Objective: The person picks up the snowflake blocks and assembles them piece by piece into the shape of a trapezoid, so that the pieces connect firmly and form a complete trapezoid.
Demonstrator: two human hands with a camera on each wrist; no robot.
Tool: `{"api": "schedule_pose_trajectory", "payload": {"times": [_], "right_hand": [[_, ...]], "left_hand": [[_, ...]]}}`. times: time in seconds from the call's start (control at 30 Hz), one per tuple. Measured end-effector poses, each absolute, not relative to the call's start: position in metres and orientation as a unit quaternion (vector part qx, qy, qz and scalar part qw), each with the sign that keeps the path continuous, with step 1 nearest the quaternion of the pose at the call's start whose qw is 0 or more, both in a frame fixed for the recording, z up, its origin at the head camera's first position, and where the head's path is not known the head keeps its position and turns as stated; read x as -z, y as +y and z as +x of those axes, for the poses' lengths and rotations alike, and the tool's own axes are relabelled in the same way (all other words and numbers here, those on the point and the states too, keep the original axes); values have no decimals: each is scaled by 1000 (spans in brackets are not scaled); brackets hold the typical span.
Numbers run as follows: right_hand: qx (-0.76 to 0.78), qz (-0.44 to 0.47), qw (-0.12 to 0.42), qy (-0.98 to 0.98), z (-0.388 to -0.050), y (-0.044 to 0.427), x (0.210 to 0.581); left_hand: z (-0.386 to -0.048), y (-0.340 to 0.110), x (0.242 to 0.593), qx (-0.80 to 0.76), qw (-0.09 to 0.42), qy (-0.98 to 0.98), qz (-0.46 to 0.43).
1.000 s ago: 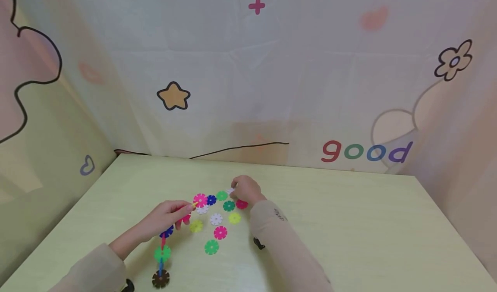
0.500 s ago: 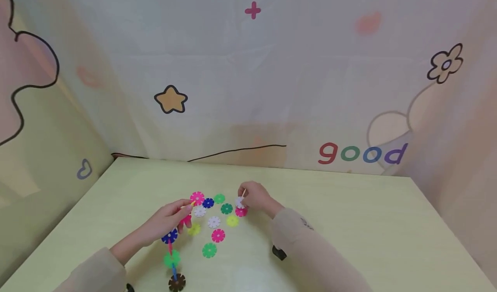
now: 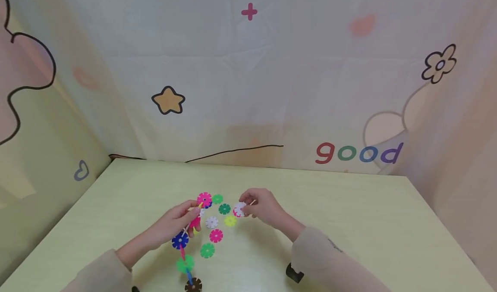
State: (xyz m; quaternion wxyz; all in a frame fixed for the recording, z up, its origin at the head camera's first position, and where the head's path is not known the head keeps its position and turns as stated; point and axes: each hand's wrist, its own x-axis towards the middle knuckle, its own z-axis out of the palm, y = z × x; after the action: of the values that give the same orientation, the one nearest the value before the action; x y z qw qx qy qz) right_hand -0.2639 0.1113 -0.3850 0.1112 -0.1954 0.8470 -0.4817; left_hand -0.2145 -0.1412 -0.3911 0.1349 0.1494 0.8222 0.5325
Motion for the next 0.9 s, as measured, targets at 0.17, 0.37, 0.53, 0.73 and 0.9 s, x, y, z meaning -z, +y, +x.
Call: {"api": "schedule_pose_trajectory", "payload": {"times": [0.17,0.37,0.53,0.73,0.9], "right_hand": [[513,-192,74,833,-249,109,378],[547,-208,36,810,-235,101,376],[556,-214,25,803,-228,95,379],[555,-206,15,806,-224,90,382],[557,-187,11,809,-223,88,384]], "left_hand": [[-213,-133,393,-549,150,809,150],[-209,-123,391,-548,164,807,146],[-203,-115,387,-555,167,801,151],[-200,-108,387,-580,173,780,160],[-199,-104,387,-569,165,789,163]]}}
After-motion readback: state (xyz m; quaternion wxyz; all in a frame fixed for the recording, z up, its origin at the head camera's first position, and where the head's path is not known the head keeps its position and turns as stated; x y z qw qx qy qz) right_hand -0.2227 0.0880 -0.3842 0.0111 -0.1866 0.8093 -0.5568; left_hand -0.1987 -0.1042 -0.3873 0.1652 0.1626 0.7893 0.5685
